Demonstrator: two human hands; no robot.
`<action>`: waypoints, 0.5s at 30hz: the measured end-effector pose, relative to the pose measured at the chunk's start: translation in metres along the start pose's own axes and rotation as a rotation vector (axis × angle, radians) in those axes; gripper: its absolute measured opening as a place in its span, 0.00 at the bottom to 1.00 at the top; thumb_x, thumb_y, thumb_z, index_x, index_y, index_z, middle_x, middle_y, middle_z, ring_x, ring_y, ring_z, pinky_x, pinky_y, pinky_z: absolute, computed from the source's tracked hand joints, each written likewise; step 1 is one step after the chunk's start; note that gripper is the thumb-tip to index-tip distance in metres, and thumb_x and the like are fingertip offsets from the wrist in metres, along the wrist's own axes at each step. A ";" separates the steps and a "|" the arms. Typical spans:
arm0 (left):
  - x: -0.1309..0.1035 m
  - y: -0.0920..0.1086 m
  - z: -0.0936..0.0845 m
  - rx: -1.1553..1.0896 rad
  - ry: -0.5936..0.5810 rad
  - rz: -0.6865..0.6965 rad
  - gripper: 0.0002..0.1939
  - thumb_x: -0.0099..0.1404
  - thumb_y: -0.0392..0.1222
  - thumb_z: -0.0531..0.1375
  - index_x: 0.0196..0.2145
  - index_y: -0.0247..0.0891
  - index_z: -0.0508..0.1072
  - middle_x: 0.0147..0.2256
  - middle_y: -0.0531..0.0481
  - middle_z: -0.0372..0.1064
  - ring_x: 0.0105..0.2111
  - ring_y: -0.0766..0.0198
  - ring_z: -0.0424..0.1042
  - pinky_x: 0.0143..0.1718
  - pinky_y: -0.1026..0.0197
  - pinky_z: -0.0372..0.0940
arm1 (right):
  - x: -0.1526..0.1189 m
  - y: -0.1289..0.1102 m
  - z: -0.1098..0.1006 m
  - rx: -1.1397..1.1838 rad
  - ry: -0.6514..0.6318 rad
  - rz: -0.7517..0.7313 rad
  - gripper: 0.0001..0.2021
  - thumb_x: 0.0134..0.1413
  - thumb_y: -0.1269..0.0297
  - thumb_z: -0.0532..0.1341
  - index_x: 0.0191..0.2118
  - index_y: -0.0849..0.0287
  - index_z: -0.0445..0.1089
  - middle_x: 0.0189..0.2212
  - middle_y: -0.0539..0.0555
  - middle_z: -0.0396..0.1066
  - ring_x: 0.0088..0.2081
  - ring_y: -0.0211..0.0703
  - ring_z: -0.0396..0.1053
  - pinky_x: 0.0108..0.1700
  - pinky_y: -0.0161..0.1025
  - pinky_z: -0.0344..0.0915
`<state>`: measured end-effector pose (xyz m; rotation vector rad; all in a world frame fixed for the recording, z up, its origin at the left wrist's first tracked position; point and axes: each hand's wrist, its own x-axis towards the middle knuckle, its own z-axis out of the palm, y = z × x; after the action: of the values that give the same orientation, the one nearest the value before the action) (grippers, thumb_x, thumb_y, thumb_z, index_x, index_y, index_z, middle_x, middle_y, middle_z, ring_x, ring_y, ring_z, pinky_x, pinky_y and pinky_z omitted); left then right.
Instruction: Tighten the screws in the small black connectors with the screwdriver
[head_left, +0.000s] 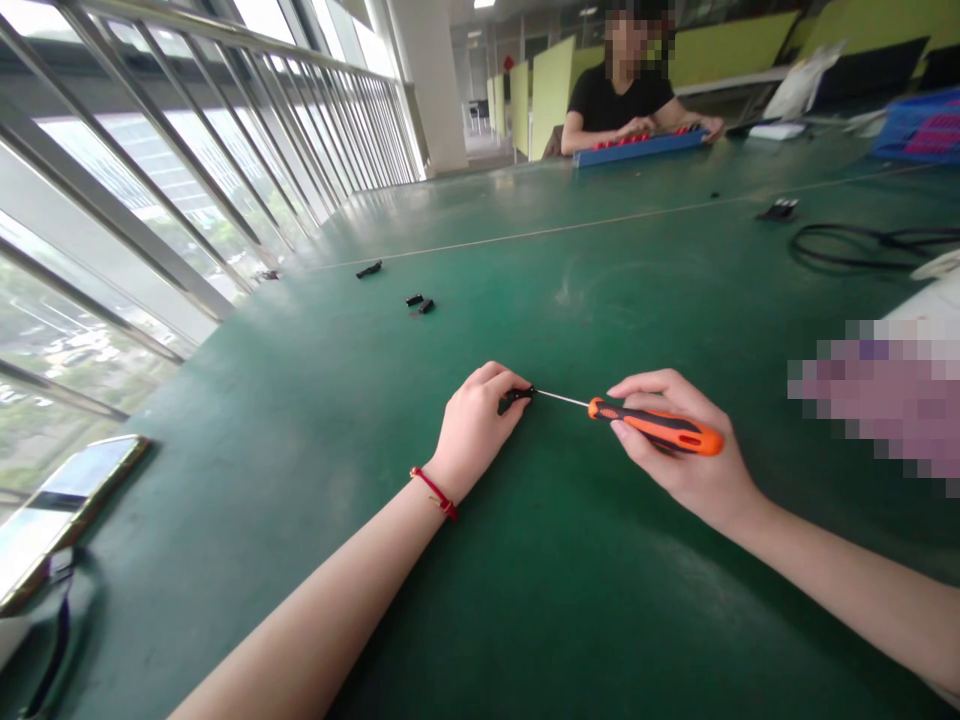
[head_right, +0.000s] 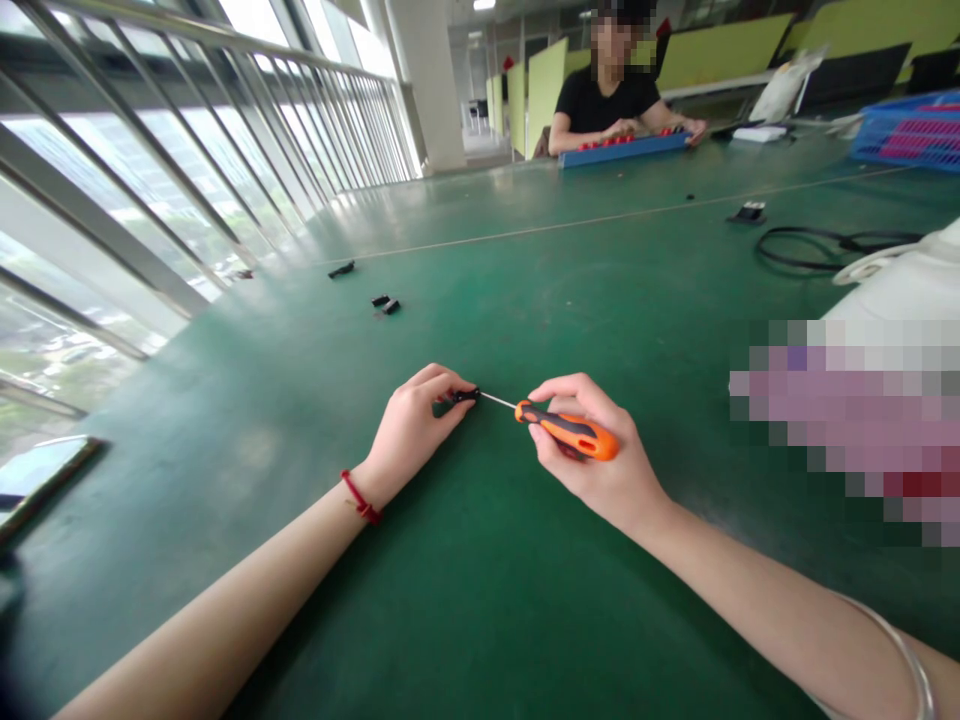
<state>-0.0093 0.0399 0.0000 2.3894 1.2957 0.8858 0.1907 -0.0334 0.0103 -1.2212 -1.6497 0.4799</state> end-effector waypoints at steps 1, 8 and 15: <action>0.000 0.000 0.000 0.000 0.000 0.002 0.06 0.61 0.35 0.57 0.36 0.39 0.73 0.38 0.50 0.69 0.36 0.64 0.70 0.37 0.62 0.67 | 0.000 0.000 0.000 0.011 0.018 0.003 0.08 0.50 0.68 0.60 0.37 0.54 0.63 0.26 0.50 0.69 0.26 0.39 0.71 0.26 0.34 0.65; 0.000 0.001 -0.001 0.007 -0.017 0.011 0.06 0.60 0.35 0.57 0.36 0.39 0.74 0.38 0.50 0.69 0.37 0.64 0.70 0.37 0.62 0.67 | 0.000 0.001 -0.001 0.077 -0.043 0.051 0.03 0.53 0.64 0.59 0.34 0.55 0.65 0.21 0.47 0.66 0.22 0.36 0.66 0.25 0.34 0.63; 0.000 0.002 -0.001 -0.001 -0.025 0.010 0.07 0.60 0.34 0.58 0.36 0.40 0.73 0.39 0.50 0.69 0.37 0.64 0.70 0.37 0.63 0.67 | -0.001 0.004 0.001 0.169 0.126 -0.014 0.13 0.50 0.64 0.61 0.42 0.53 0.61 0.29 0.50 0.64 0.26 0.37 0.65 0.29 0.37 0.66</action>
<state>-0.0084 0.0391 0.0019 2.4007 1.2754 0.8562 0.1915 -0.0324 0.0065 -1.0924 -1.4791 0.5128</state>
